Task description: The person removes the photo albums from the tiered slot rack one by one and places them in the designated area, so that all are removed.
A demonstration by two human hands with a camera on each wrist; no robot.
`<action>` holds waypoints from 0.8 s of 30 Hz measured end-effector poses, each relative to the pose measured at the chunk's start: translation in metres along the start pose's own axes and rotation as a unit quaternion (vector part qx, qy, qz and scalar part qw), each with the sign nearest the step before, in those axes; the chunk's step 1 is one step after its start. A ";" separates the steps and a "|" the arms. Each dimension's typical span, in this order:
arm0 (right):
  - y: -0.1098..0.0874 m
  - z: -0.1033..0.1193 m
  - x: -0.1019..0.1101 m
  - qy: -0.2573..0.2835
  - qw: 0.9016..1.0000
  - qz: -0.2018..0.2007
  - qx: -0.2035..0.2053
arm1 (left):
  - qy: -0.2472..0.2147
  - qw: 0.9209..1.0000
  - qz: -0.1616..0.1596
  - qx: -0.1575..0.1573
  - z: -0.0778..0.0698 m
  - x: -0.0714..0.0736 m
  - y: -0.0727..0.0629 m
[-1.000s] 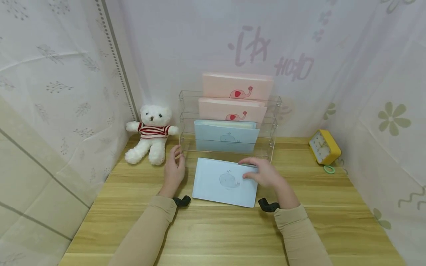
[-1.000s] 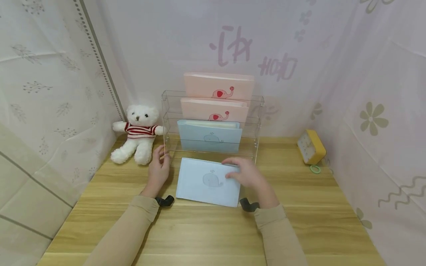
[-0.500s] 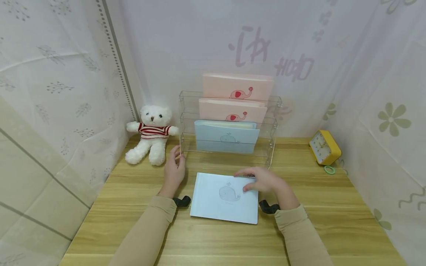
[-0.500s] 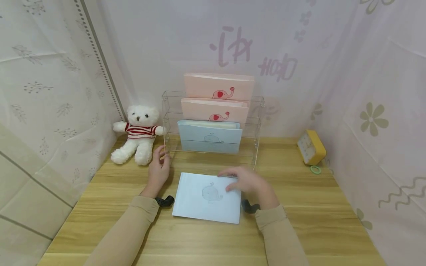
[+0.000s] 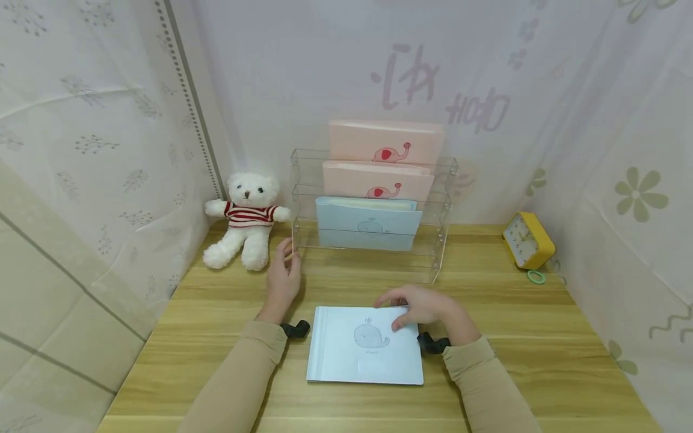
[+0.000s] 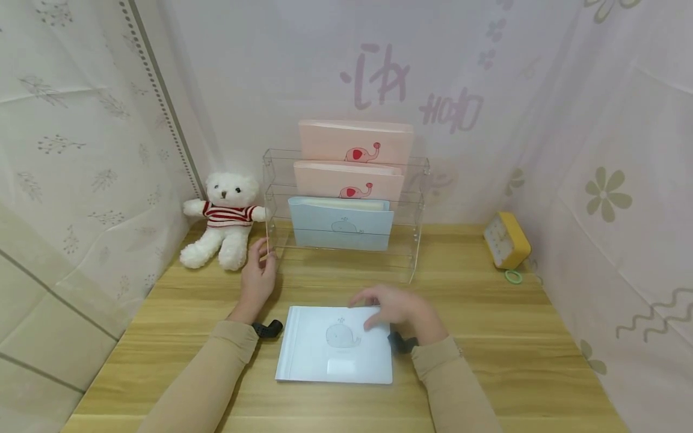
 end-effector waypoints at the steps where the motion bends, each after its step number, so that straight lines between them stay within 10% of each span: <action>1: 0.000 0.000 -0.001 -0.001 1.000 0.002 -0.001 | 0.000 1.000 0.000 -0.001 0.000 0.000 0.000; 24: -0.003 0.017 -0.014 -0.053 0.996 0.003 -0.073 | -0.010 1.000 -0.001 -0.002 -0.002 0.001 0.000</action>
Point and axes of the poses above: each hand's wrist, its own y-axis towards the middle knuckle, its own x-axis out of the back of the hand, z = x × y, the point moved 2 cm from there along y, towards the middle knuckle, and after that the axes turned 11 degrees about -x, right-handed, at the moved point
